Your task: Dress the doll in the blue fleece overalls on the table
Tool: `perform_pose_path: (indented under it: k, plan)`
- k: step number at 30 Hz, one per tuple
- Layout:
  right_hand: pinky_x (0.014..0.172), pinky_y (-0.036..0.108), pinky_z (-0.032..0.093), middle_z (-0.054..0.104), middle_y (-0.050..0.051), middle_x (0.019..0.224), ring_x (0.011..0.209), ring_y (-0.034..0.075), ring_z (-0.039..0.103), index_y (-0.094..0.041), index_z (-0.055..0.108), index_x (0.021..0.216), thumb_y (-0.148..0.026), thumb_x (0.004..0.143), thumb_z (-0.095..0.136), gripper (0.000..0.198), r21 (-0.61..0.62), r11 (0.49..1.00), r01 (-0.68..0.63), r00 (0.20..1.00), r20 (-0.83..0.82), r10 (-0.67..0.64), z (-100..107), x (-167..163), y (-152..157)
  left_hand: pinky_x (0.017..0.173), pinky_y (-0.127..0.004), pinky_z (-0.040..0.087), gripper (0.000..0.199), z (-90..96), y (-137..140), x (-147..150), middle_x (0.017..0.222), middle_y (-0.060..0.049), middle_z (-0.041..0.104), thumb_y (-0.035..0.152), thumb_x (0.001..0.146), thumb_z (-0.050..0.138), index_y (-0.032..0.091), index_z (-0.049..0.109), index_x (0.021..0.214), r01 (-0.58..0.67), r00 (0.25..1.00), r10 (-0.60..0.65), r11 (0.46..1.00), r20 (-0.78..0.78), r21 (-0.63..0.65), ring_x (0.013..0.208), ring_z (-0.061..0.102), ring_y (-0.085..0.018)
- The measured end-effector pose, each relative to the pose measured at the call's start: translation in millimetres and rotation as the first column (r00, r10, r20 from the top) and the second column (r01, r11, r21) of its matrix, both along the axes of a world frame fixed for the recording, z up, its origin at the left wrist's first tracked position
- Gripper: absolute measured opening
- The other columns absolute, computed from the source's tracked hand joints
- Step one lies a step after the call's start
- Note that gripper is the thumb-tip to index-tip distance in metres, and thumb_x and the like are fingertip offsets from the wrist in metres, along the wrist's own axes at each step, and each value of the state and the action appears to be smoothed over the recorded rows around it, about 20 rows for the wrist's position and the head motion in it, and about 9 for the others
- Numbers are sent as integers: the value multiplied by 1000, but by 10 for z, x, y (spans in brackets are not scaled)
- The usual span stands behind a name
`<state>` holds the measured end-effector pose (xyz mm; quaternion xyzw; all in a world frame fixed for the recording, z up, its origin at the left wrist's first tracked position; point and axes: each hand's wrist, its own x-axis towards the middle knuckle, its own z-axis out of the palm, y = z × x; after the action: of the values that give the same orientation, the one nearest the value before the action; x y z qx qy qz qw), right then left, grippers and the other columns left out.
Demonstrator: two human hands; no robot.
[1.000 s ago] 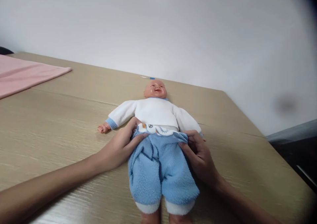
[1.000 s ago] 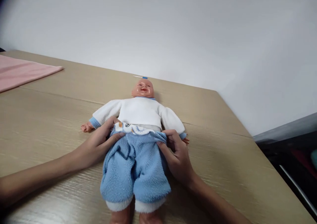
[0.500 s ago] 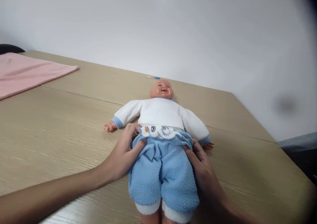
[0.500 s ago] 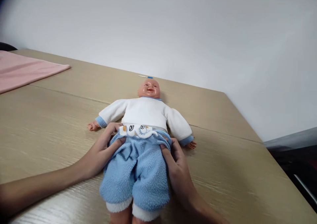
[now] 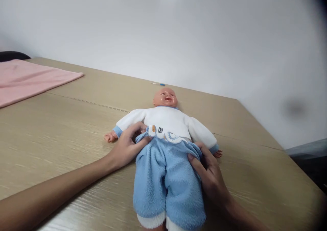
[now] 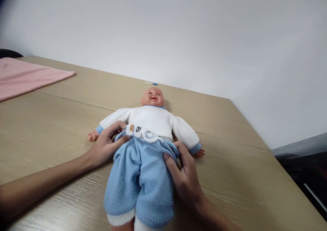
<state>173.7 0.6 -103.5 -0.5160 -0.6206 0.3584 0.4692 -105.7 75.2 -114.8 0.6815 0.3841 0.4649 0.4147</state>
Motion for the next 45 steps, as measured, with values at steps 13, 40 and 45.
perform_pose_path:
  k: [13, 40, 45]
  plan:
    - [111, 44, 44, 61, 6, 115, 117, 29, 61, -25, 69, 85, -42, 95, 76, 20, 87, 995, -58, 979, 200, 39, 170, 149, 624, 80, -31, 42, 23, 108, 233, 88, 94, 1, 61, 42, 103, 74, 22, 65, 110, 53, 998, -53, 998, 21, -16, 87, 57, -18]
    - [103, 46, 47, 63, 9, 115, 112, 32, 61, -26, 71, 96, -39, 97, 77, 14, 173, 974, -145, 944, 318, 84, 293, 135, 264, 119, -43, 41, 19, 104, 104, -211, 130, -8, 63, 35, 101, 78, 24, 68, 110, 174, 982, -162, 975, -97, 137, 132, 57, -29]
    - [88, 43, 49, 65, 4, 98, 94, 27, 61, -27, 65, 95, -39, 101, 72, 15, 129, 954, -272, 919, 329, 218, 493, -52, 438, 106, -42, 46, 24, 338, 158, -49, 117, -6, 69, 46, 102, 77, 22, 71, 102, 178, 970, -159, 980, -182, 92, 114, 62, -27]
